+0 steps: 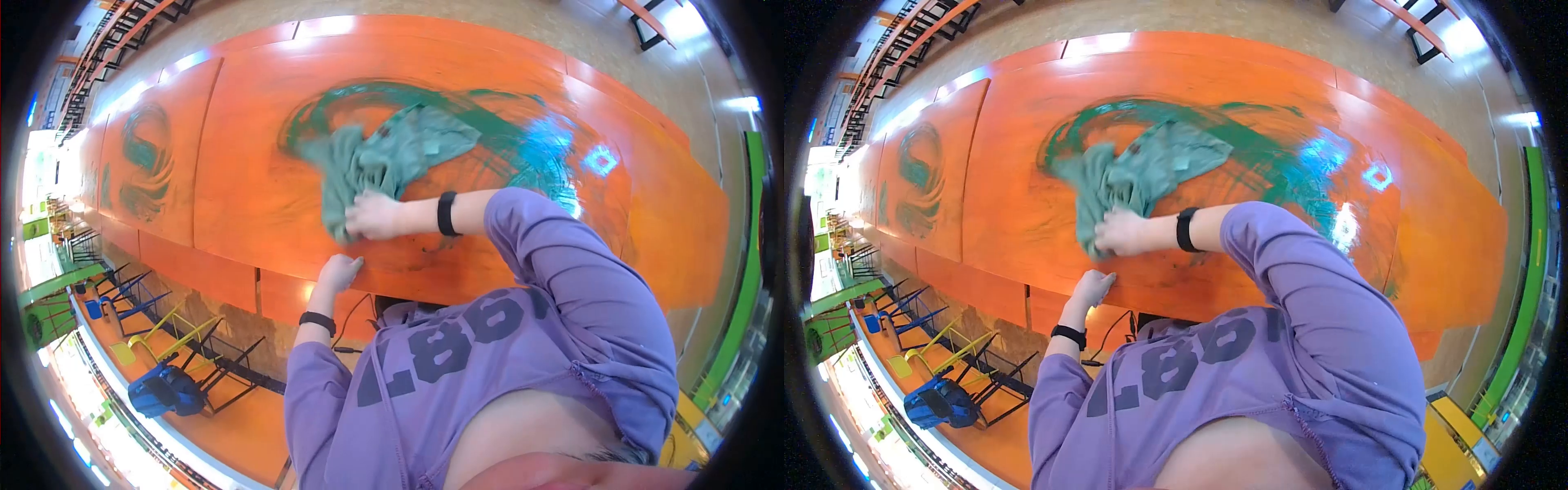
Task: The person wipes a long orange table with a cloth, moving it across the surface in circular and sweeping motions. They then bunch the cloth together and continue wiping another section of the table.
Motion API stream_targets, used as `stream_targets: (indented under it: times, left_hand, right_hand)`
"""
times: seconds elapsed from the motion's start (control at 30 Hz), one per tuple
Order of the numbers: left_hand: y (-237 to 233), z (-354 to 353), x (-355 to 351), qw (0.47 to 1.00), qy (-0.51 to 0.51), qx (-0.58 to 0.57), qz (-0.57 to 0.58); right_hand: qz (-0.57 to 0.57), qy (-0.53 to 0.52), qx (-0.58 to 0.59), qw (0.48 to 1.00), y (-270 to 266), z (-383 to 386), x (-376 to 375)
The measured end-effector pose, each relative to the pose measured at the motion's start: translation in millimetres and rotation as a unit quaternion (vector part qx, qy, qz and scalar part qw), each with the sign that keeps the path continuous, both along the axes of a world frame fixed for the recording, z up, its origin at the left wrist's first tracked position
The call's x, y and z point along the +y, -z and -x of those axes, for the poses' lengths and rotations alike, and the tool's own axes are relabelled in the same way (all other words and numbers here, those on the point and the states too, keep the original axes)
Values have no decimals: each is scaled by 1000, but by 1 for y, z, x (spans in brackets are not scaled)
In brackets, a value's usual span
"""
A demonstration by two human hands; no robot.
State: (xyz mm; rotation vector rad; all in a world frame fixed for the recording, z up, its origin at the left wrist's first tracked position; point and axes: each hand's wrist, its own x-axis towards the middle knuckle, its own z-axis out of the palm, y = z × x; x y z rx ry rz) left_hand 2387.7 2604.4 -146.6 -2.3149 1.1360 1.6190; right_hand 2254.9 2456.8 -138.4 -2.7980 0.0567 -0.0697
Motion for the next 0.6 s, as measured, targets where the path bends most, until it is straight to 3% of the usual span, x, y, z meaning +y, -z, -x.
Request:
stream_targets:
  times: [0.07,0.13,0.2,0.27,0.3,0.33,0.37,0.47,0.6]
  left_hand:
    - [0,-1,6,1000,26,-9,0]
    - [3,-3,9,998,54,-14,6]
    - [8,-8,13,996,87,-17,14]
    - [7,-11,17,990,126,-23,64]
    - [8,-15,19,987,137,-26,80]
    - [10,-18,19,984,146,-30,97]
    - [8,-16,19,981,154,-19,118]
    - [2,-12,20,981,143,12,129]
    - [7,-13,23,971,170,26,167]
  right_hand:
    - [-24,-30,-40,998,11,-4,0]
    - [-22,67,-4,998,1,-14,-36]
    - [-12,143,-47,989,2,-21,-91]
    - [25,284,-23,958,-2,-16,-153]
    - [-16,359,-34,932,2,-10,-184]
    - [20,330,-34,943,-1,-22,-188]
    - [-14,502,-3,865,-8,5,-230]
    - [21,626,26,779,5,11,-285]
    - [74,576,34,814,15,-61,-265]
